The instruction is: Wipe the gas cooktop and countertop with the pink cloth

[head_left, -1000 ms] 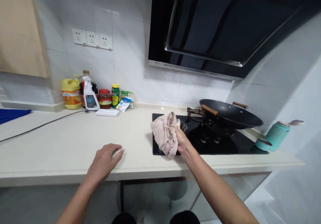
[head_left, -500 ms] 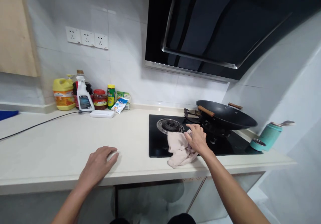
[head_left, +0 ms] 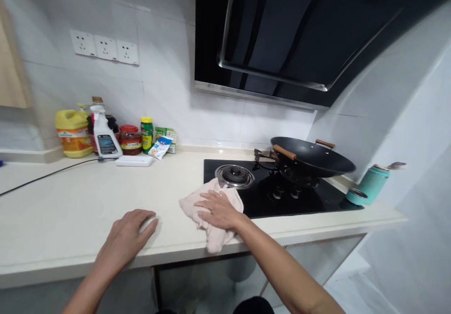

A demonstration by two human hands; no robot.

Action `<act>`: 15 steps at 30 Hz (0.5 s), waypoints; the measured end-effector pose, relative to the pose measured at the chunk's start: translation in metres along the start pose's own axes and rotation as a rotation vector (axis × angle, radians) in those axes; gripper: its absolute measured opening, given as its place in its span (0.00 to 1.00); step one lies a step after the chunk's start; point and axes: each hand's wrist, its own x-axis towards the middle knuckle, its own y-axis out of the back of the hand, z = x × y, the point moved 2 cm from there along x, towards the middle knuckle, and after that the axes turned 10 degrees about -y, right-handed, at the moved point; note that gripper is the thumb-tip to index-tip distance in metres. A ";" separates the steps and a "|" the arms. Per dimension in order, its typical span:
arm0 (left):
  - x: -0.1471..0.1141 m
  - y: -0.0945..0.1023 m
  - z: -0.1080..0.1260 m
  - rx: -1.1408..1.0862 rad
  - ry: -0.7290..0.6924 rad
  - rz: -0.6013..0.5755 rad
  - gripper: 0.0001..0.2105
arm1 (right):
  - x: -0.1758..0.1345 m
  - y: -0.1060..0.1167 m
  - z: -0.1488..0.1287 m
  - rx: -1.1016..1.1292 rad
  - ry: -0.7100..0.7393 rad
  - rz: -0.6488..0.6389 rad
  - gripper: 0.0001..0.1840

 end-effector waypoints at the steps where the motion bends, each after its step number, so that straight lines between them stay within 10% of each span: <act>1: 0.000 0.001 0.000 -0.006 0.002 -0.001 0.20 | 0.006 0.001 0.007 -0.014 0.010 0.031 0.28; 15: -0.005 -0.002 -0.003 0.026 -0.034 -0.001 0.20 | -0.015 0.046 0.166 -0.233 -0.520 0.393 0.21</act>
